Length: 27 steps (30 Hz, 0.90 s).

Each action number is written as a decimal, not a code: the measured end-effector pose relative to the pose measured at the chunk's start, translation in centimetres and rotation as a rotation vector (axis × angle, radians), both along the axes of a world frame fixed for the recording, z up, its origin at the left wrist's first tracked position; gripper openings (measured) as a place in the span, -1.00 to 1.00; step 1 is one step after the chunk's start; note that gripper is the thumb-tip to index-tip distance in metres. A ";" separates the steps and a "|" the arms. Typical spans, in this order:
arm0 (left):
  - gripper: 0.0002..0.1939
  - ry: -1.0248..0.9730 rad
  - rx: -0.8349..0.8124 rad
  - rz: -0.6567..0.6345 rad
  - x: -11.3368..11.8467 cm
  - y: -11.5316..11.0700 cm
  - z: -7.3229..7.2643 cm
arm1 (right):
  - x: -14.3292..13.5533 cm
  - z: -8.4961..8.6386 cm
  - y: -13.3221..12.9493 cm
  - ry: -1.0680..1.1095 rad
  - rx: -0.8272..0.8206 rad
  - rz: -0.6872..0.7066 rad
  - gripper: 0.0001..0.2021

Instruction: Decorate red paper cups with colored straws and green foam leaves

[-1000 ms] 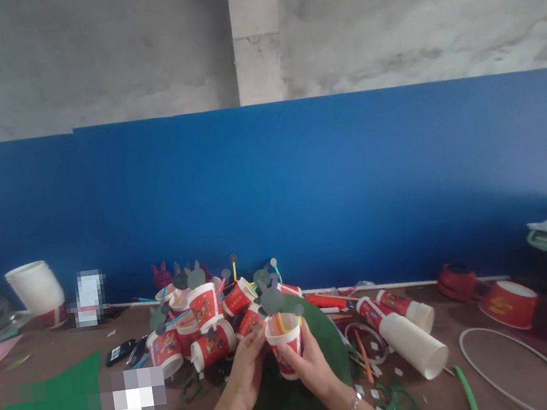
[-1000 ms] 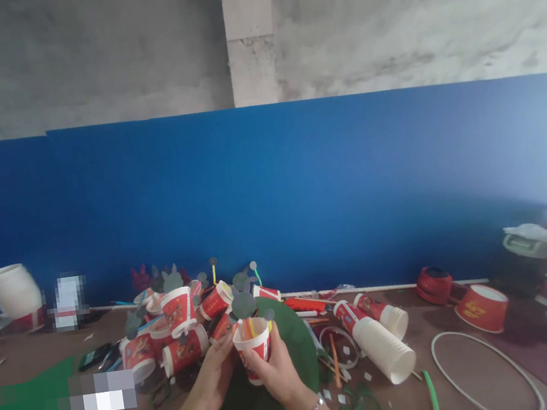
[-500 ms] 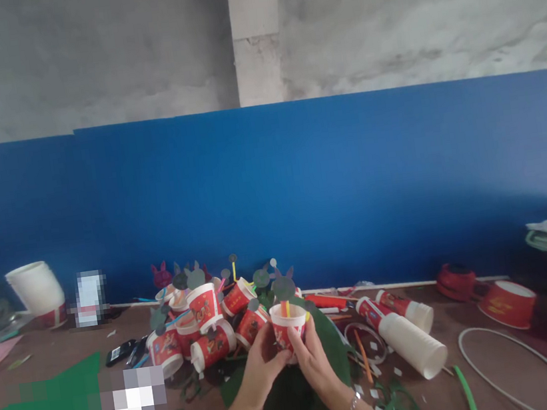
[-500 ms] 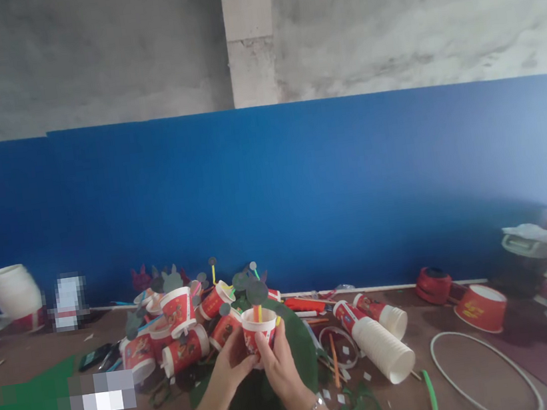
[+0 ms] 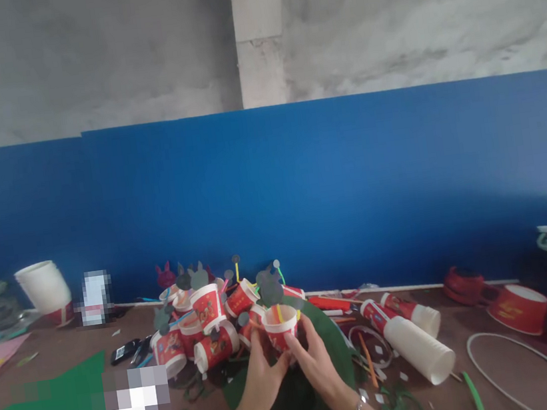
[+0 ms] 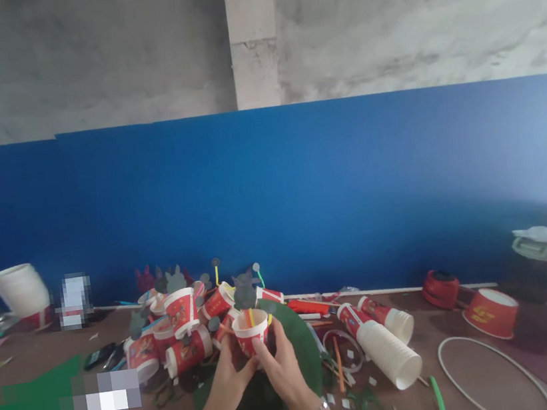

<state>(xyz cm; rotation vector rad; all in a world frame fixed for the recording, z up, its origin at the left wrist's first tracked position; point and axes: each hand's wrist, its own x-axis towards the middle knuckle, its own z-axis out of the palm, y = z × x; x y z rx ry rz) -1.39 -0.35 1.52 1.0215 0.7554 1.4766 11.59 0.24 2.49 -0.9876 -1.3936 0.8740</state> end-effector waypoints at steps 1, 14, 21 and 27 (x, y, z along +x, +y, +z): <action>-0.23 0.001 -0.001 0.028 0.0 -0.2 0.2 | 0.0 0.0 -0.1 -0.023 0.003 0.003 -0.56; -0.61 -0.254 -0.170 0.166 -0.8 0.9 0.4 | -0.2 -0.3 0.2 0.056 -0.037 -0.007 -0.61; -0.74 -0.394 -0.119 -0.086 -0.6 0.3 2.5 | -0.1 -0.2 -0.2 0.051 0.002 0.051 -0.58; -0.83 -0.441 -0.175 -0.149 -1.3 0.7 2.3 | -0.1 -0.3 -0.2 0.038 0.011 0.068 -0.55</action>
